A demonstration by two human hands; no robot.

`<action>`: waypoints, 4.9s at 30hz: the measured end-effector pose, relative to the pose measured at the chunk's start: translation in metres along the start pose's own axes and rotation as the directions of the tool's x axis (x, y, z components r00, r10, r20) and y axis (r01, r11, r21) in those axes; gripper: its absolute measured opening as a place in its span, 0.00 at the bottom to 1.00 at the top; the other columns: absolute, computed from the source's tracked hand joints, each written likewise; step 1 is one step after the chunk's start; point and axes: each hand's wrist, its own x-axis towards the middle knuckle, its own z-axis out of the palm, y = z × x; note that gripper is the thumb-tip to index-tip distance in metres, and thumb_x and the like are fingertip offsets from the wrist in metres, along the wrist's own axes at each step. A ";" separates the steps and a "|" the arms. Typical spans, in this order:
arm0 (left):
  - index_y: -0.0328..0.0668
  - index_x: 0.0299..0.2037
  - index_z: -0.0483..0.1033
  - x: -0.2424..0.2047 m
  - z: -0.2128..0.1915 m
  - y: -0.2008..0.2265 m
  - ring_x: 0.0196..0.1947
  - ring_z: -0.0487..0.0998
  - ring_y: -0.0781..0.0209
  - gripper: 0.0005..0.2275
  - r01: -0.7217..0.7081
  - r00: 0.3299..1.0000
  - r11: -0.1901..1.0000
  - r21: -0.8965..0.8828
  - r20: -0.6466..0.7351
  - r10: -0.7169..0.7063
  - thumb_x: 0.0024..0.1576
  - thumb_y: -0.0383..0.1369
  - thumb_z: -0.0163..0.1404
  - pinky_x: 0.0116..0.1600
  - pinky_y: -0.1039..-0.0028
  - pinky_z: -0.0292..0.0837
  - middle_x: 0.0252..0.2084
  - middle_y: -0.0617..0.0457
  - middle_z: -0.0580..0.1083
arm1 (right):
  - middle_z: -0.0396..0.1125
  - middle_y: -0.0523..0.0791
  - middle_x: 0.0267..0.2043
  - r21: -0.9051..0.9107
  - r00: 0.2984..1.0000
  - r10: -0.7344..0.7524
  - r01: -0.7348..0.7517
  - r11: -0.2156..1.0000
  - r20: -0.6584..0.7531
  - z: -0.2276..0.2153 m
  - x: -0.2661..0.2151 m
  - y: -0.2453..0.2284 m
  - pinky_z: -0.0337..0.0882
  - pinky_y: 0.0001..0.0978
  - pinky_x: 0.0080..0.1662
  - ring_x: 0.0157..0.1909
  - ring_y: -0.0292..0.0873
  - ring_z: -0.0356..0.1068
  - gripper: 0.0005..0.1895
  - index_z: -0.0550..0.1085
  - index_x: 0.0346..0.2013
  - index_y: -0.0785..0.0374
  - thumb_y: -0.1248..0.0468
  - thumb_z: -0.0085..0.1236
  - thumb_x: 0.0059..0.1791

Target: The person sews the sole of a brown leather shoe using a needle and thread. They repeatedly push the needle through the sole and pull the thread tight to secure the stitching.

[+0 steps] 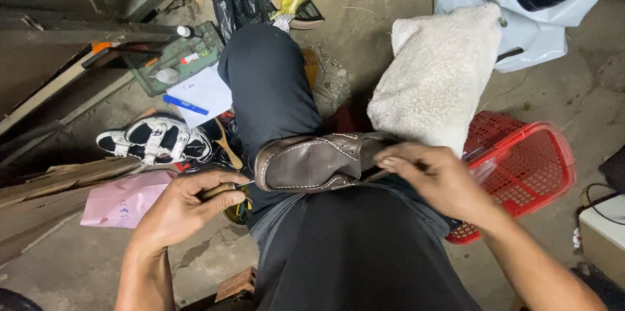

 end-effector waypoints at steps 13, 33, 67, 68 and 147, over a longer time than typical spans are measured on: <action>0.34 0.52 0.82 0.009 0.001 -0.024 0.09 0.68 0.72 0.13 -0.168 0.979 0.955 -0.246 0.075 0.191 0.59 0.28 0.53 0.20 0.80 0.68 0.31 0.38 0.85 | 0.68 0.71 0.58 0.701 0.877 0.425 -0.449 0.554 0.226 0.021 0.023 0.027 0.61 0.63 0.68 0.64 0.64 0.68 0.27 0.67 0.58 0.89 0.65 0.47 0.53; 0.33 0.52 0.82 0.019 -0.006 -0.029 0.08 0.68 0.71 0.12 -0.143 0.970 0.943 -0.302 0.145 0.193 0.59 0.26 0.52 0.16 0.80 0.64 0.28 0.37 0.84 | 0.72 0.61 0.55 0.840 0.866 0.112 -0.499 0.212 0.487 0.100 0.058 0.103 0.65 0.57 0.65 0.60 0.58 0.71 0.28 0.73 0.56 0.76 0.52 0.44 0.56; 0.52 0.54 0.83 0.023 -0.007 0.018 0.46 0.87 0.69 0.17 -0.046 0.966 0.946 0.319 0.254 -0.038 0.61 0.42 0.46 0.54 0.77 0.78 0.40 0.61 0.89 | 0.70 0.53 0.61 0.787 0.796 -0.056 -0.582 0.203 0.603 0.102 0.068 0.115 0.67 0.42 0.66 0.62 0.50 0.70 0.24 0.70 0.62 0.70 0.59 0.50 0.56; 0.49 0.52 0.84 0.023 -0.006 0.019 0.42 0.86 0.69 0.17 -0.087 0.960 0.948 0.305 0.281 -0.002 0.61 0.43 0.45 0.51 0.77 0.78 0.37 0.60 0.88 | 0.71 0.53 0.60 0.795 0.801 -0.073 -0.571 0.204 0.594 0.102 0.068 0.116 0.67 0.42 0.66 0.61 0.51 0.70 0.22 0.71 0.60 0.71 0.59 0.50 0.56; 0.52 0.22 0.73 0.005 0.037 -0.023 0.18 0.77 0.47 0.27 0.001 0.750 0.518 0.855 -0.343 0.565 0.55 0.66 0.49 0.27 0.62 0.71 0.14 0.49 0.71 | 0.81 0.47 0.51 0.209 0.868 0.066 -0.191 0.959 0.493 0.014 0.048 0.081 0.73 0.43 0.57 0.48 0.39 0.75 0.16 0.79 0.53 0.68 0.67 0.58 0.52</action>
